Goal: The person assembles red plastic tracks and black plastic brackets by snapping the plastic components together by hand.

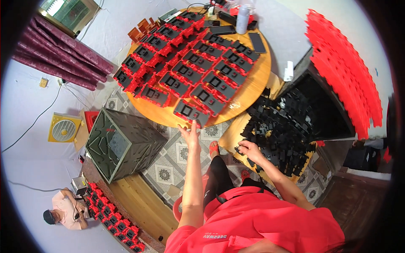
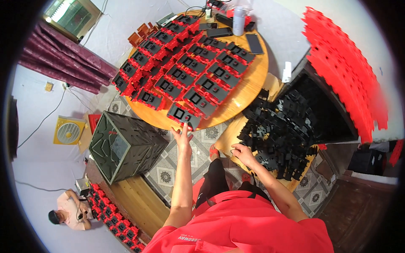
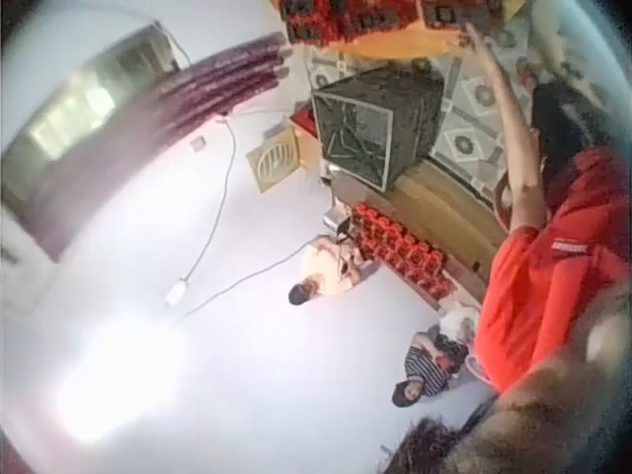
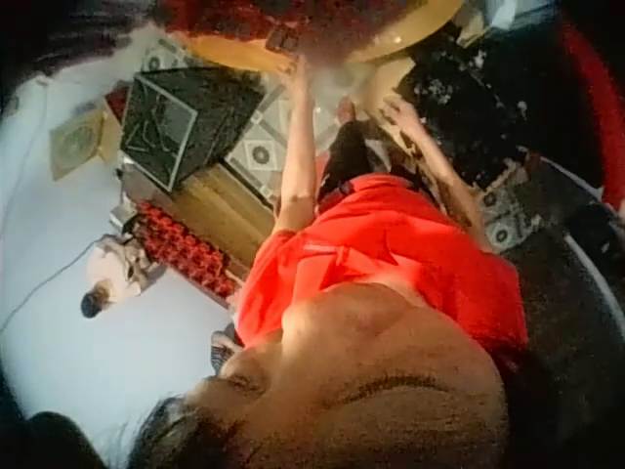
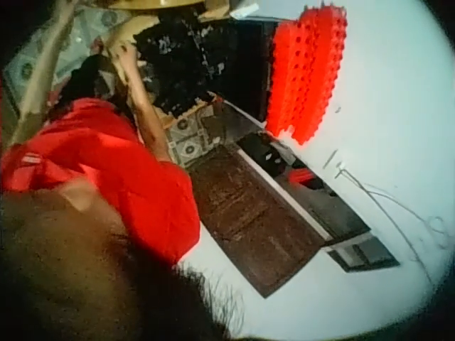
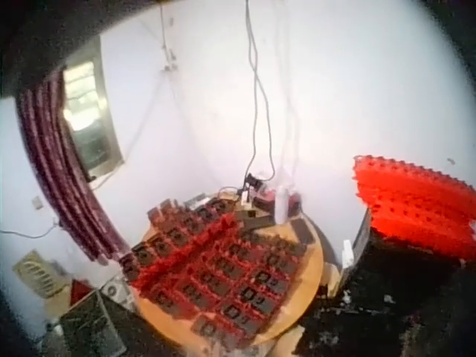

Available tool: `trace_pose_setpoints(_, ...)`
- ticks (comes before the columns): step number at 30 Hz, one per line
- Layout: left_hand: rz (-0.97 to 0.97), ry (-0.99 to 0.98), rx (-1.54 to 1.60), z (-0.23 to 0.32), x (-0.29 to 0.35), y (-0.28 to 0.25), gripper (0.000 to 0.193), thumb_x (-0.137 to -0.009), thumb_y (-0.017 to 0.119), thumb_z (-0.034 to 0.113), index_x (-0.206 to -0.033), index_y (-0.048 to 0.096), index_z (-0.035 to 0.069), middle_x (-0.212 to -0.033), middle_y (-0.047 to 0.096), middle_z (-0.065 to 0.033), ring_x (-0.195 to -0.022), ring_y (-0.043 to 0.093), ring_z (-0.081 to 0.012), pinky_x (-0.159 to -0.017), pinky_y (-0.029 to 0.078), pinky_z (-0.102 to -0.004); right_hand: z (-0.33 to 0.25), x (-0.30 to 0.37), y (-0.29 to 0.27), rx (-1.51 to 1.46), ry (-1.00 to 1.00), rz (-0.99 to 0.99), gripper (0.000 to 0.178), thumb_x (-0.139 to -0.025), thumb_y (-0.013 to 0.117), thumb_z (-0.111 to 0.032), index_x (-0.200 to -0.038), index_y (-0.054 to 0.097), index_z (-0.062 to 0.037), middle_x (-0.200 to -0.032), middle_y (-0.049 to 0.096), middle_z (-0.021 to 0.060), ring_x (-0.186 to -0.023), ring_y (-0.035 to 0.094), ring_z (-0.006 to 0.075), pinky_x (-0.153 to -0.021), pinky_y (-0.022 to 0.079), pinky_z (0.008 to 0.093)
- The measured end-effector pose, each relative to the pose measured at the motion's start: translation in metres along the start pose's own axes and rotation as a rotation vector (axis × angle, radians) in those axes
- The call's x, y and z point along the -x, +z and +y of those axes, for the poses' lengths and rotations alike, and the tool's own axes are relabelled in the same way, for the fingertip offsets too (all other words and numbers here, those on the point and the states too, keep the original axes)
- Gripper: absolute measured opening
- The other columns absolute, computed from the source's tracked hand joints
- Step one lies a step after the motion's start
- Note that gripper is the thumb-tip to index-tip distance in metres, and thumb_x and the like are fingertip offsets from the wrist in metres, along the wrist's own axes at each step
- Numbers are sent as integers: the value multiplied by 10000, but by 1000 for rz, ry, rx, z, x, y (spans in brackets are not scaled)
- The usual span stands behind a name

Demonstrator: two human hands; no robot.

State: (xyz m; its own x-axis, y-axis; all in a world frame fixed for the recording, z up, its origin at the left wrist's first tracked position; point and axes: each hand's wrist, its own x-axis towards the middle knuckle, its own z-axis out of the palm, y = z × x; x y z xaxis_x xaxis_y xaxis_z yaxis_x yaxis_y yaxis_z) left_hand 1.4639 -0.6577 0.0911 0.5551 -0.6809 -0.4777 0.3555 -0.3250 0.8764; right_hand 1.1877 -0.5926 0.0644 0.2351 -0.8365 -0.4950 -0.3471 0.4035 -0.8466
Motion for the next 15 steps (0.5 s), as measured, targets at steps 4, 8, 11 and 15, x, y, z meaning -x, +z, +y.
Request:
trace_pose_setpoints(4,-28,127,-63,-2,-48,-10,967,-868,707,357,-1542,44,158,-1374,397,-133,-1157,501,-243,-807,512,-377,-63,-61,50,-137,45,-28,376,-930,576,-93,-1281,525,33,-1003,664,89,-878,651,148,-769,505,273)
trace_pose_setpoints(8,21,-42,-149,17,-62,-1,994,-884,595,575,-1542,15,109,-1490,271,-166,-1298,393,-264,-1077,321,-425,-97,-91,66,-313,247,-20,437,-944,578,-131,-1331,465,36,-1084,651,139,-924,659,180,-804,514,294)
trace_pose_setpoints(11,190,47,-35,43,-93,-10,1025,-861,601,605,-1543,11,116,-1567,109,-166,-1405,252,-306,-1106,288,-447,-121,-93,72,-454,306,-99,456,-930,605,-145,-1332,453,9,-1094,652,133,-948,661,196,-815,512,304)
trace_pose_setpoints(15,275,135,-16,68,-157,-22,1026,-853,702,450,-1545,14,132,-1557,148,-145,-1363,322,-282,-1073,337,-450,-140,-100,89,-675,316,-234,380,-904,664,-195,-1225,511,-63,-1079,646,84,-946,661,199,-808,519,320)
